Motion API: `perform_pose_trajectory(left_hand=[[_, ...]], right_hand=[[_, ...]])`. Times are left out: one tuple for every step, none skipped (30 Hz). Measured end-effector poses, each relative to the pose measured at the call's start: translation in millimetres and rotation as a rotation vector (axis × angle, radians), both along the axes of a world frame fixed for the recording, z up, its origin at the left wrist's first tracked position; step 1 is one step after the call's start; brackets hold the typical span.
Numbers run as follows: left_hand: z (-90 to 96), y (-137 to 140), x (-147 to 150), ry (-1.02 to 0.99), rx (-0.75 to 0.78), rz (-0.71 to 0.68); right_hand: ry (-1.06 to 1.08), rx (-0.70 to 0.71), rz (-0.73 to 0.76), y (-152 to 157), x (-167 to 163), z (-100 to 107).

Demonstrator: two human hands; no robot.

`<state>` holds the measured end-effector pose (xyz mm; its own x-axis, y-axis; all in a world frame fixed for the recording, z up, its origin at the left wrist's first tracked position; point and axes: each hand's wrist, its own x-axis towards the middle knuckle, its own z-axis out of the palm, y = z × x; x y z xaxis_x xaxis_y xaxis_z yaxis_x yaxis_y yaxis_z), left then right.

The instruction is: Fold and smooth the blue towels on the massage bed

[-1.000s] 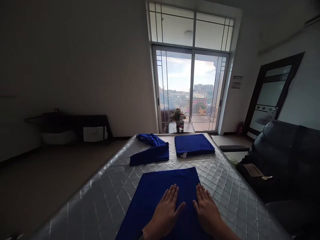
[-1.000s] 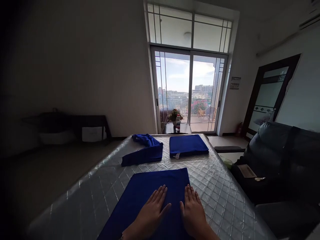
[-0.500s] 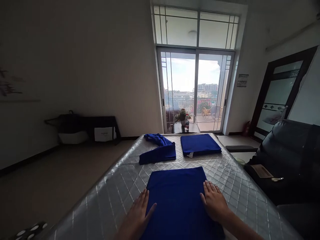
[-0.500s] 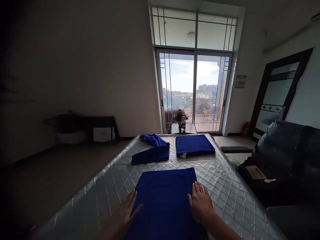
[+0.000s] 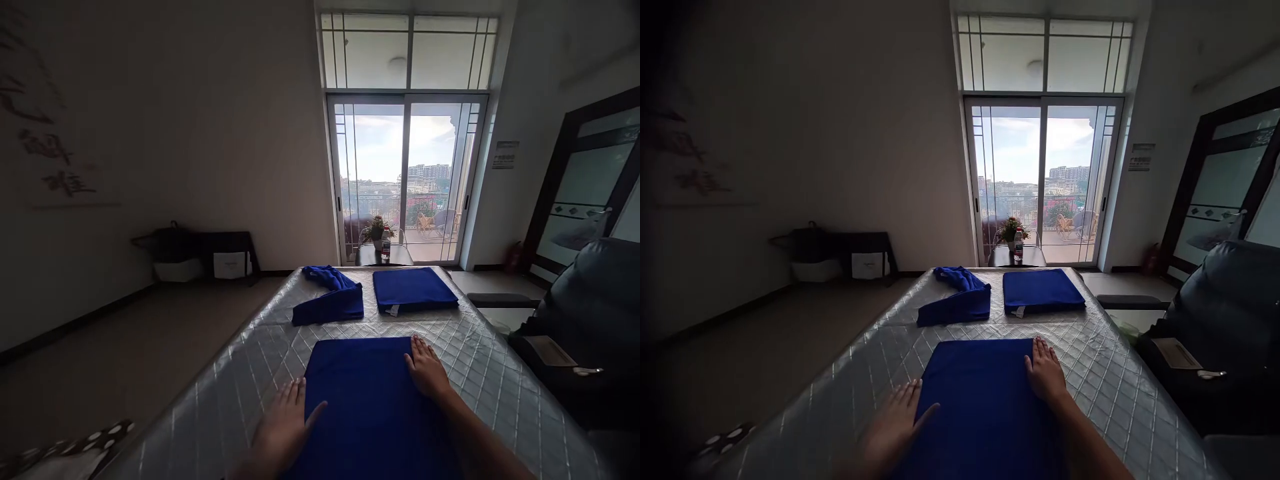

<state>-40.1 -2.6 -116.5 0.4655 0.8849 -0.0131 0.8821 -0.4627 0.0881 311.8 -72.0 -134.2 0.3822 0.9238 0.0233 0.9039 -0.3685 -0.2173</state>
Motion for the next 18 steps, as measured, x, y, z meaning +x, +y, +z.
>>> perform_pose_trajectory(left_hand=[[8.4, 3, 10, 0.029, 0.019, 0.006], [16.1, 5, 24, 0.035, 0.051, -0.007], [22.7, 6, 41, 0.018, 0.083, -0.047], [27.3, 6, 62, -0.015, 0.104, -0.113], [29.8, 4, 85, -0.06, 0.107, -0.199], [29.8, 1, 109, -0.112, 0.091, -0.297], [27.5, -3, 134, -0.164, 0.066, -0.396], [23.3, -8, 158, -0.214, 0.048, -0.475], [17.7, -12, 180, -0.259, 0.047, -0.533], [11.5, -15, 199, -0.298, 0.056, -0.564], [5.2, -17, 215, -0.328, 0.071, -0.568], [-0.5, -17, 226, -0.346, 0.083, -0.552], [-5.4, -15, 232, -0.351, 0.086, -0.522], [-9.3, -12, 235, -0.343, 0.078, -0.486], [-12.2, -7, 233, -0.327, 0.067, -0.451], [-14.2, -1, 227, -0.309, 0.06, -0.422], [-15.8, 6, 218, -0.289, 0.059, -0.398], [-17.2, 14, 207, -0.27, 0.067, -0.375]], right_hand=[[-0.005, 0.005, -0.002, 1, 0, -1], [-0.01, 0.01, -0.004, 1, 0, -2], [-0.015, 0.014, -0.005, 2, 0, -2], [-0.019, 0.017, -0.006, 3, 0, -2], [-0.022, 0.018, -0.007, 3, 1, -3], [-0.026, 0.018, -0.007, 3, 1, -3], [-0.031, 0.017, -0.006, 2, 1, -3], [-0.039, 0.015, 0.002, 1, 2, -4], [-0.051, 0.011, 0.015, 1, 3, -4], [-0.065, 0.007, 0.031, -1, 3, -5], [-0.078, 0.003, 0.044, -1, 4, -5], [-0.088, 0.0, 0.051, -2, 4, -5], [-0.094, -0.002, 0.053, -3, 4, -5], [-0.092, -0.003, 0.05, -2, 4, -5], [-0.086, -0.001, 0.041, -2, 4, -5], [-0.075, 0.003, 0.032, -1, 3, -4], [-0.064, 0.009, 0.024, -1, 3, -4], [-0.052, 0.015, 0.015, 0, 2, -3]])
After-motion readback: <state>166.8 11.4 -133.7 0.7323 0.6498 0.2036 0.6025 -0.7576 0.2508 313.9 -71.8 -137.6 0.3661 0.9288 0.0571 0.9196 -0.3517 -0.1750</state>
